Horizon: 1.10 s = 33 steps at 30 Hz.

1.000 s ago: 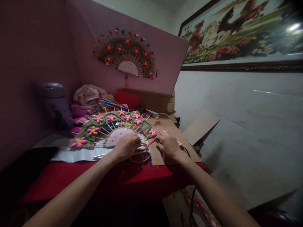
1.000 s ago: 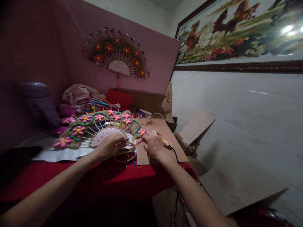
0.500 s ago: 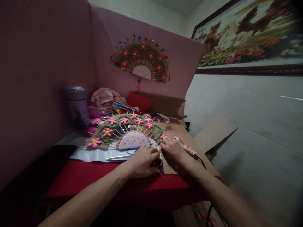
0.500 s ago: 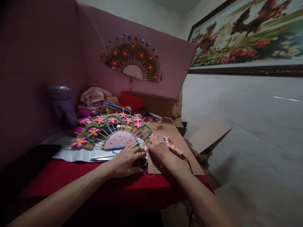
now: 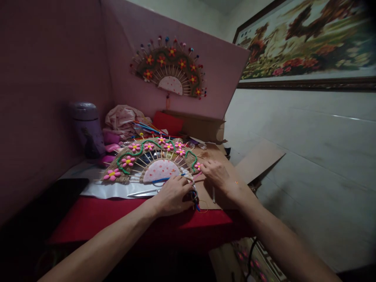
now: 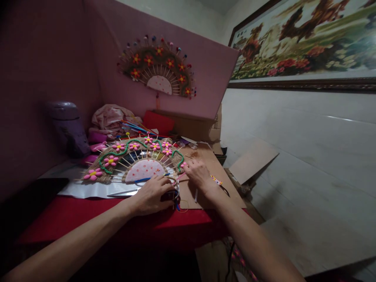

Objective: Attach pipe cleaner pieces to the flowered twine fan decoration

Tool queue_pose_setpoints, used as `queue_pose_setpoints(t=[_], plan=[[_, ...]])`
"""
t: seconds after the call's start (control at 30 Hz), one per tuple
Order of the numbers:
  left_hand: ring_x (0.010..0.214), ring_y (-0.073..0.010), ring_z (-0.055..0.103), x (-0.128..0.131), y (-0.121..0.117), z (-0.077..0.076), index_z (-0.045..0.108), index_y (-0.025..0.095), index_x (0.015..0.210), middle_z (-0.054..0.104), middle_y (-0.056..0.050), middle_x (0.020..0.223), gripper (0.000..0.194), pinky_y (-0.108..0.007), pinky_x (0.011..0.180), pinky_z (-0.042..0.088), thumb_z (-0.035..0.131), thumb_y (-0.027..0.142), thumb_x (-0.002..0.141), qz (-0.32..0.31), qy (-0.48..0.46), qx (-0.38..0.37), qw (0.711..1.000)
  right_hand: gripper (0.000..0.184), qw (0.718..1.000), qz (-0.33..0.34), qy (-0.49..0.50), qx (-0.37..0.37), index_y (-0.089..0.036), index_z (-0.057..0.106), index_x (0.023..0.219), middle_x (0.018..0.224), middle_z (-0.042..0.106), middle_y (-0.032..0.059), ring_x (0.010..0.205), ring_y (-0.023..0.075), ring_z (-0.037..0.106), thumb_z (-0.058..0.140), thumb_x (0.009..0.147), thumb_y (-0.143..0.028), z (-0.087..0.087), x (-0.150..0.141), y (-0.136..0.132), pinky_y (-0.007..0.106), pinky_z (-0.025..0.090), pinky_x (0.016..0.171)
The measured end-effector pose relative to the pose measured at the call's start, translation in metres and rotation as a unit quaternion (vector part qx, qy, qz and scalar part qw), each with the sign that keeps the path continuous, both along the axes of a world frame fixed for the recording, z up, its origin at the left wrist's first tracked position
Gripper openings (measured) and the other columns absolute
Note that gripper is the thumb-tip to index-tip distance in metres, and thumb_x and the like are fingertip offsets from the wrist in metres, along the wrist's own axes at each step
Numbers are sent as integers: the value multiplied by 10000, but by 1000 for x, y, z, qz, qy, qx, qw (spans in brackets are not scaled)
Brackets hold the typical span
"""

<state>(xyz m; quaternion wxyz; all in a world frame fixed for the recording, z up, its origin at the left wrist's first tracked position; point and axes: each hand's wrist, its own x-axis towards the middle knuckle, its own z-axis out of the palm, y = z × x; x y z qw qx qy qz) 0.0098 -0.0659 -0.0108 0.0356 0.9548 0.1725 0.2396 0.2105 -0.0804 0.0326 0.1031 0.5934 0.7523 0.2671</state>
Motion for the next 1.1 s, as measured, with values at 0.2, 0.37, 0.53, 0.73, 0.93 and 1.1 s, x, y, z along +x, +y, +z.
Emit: queue_pose_setpoints(t=[0.2,0.37,0.53,0.73,0.93,1.1], plan=[[951,-232,510,0,2,0,599,208,982,602,-62,972,310,-381,846,366,583,419,756,31,25,7,999,137,992,-82,66,70,-144,617,898,899,638,119,800,212,553,513,808,-155,17,14,-7,283,316,590],[913,-223,509,1,-2,1,593,202,931,594,-55,936,224,-368,815,362,572,306,733,53,23,16,998,181,963,-66,260,35,-211,665,831,817,679,37,737,149,569,484,822,-212,8,9,-12,235,319,606],[874,-217,505,1,-4,3,582,197,876,587,-55,925,174,-368,798,359,550,273,722,71,21,23,997,161,943,-61,327,4,-204,694,757,765,687,39,695,145,577,540,779,-247,-5,-6,-12,225,325,594],[862,-220,506,0,-6,3,575,188,866,580,-63,900,161,-373,783,363,531,258,727,69,24,26,997,173,932,-77,353,11,-215,694,748,742,689,33,662,145,579,544,779,-295,-18,-12,-6,229,315,561],[912,-221,510,0,-4,0,584,181,901,583,-74,953,185,-364,804,385,543,268,743,33,13,13,999,133,922,-57,379,49,-216,672,772,737,681,22,666,148,576,549,764,-267,-25,-17,-2,236,320,578],[943,-223,514,0,-4,-1,606,176,922,601,-73,974,219,-353,841,396,583,291,737,-28,4,2,1000,122,910,9,415,19,-218,656,778,748,667,-4,681,128,559,545,735,-194,-28,-22,13,216,335,590]])
